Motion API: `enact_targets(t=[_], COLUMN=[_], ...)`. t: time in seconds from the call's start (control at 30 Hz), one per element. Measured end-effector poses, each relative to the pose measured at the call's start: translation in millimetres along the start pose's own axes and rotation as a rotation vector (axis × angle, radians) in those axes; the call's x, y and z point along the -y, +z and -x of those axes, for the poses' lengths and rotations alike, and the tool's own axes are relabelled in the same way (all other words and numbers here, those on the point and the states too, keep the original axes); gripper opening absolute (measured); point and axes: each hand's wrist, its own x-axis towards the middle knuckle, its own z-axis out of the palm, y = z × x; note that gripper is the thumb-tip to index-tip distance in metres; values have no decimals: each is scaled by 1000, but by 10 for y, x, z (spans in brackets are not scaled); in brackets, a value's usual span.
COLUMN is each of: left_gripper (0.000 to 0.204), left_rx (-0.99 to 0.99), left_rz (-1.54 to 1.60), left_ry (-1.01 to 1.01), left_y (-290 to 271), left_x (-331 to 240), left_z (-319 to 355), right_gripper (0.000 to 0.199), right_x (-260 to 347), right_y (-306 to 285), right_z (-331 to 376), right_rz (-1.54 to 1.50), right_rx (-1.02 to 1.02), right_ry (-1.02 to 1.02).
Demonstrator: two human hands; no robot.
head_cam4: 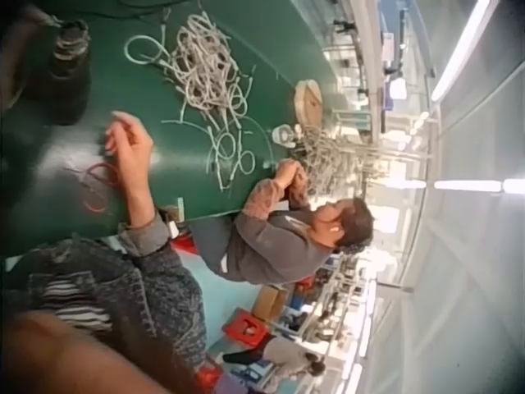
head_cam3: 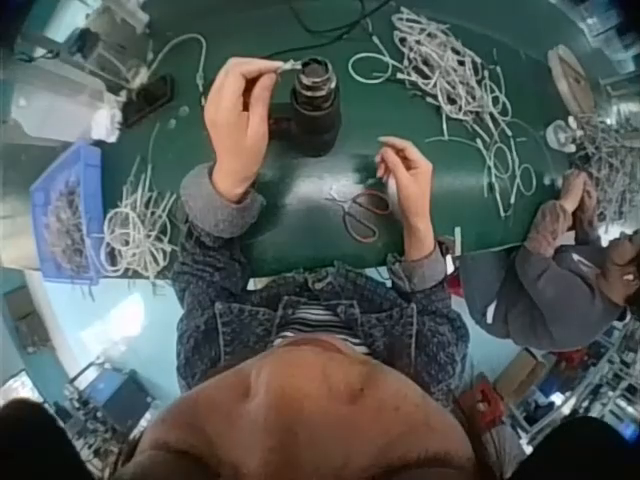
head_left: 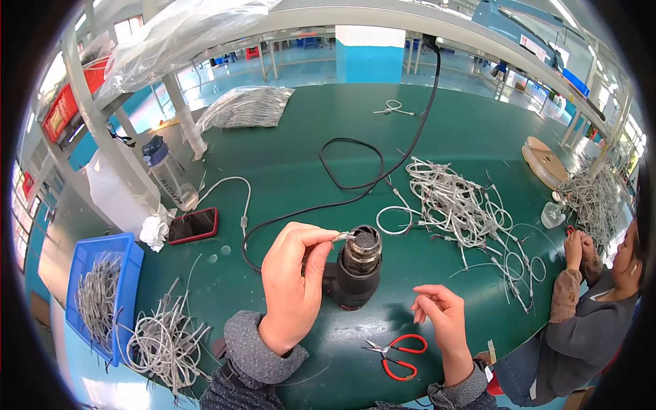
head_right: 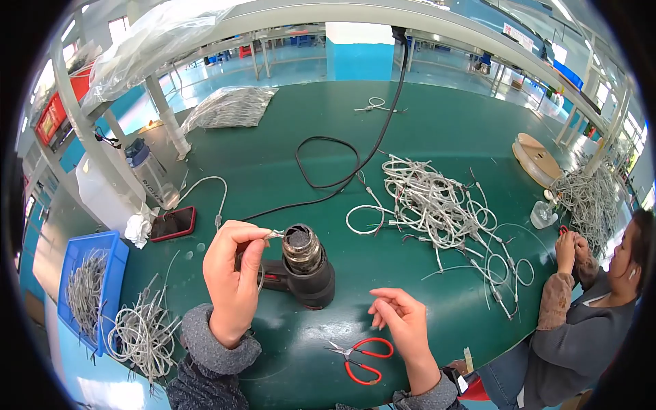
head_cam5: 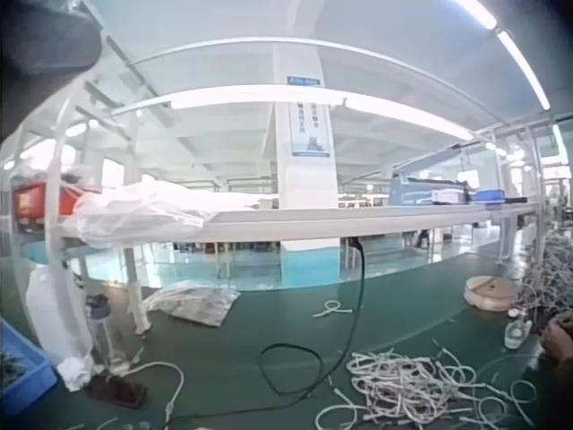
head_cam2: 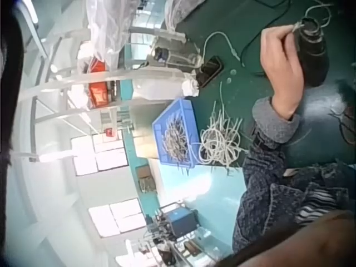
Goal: Assembling electronic wires by stripping insulation and applying heat shrink tubing with a heat gun.
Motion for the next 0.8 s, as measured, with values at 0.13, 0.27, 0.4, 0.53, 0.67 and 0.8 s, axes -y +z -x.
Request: enact_targets(t=[0.13,0.27,0.4,0.53,0.67,0.8], left_gripper=[8,7,6,6,6,7], left_rx=[-1,-31,-123,-49,-24,-5], left_rz=[8,24,-39,-110,60,49], left_ry=[-36,-63,-66,-60,-81,-48], left_y=[-43,-218,-387,-259,-65,-4], left_x=[-53,-134,-178,-4,52,61], left_z=[-13,-52,-60,-62,-19,20], right_gripper=[19,18,18,19,19,19], right_x=[-19,-41,-57,-60,-55,-69], right_y=[11,-15,7,16,29,36], right_z=[6,-7,-9,-9,4,0], right_rz=[-7,-3,-19,-9,15,43], right_rx=[20,25,39,52,69,75], right_ry=[21,26,33,49,62,82])
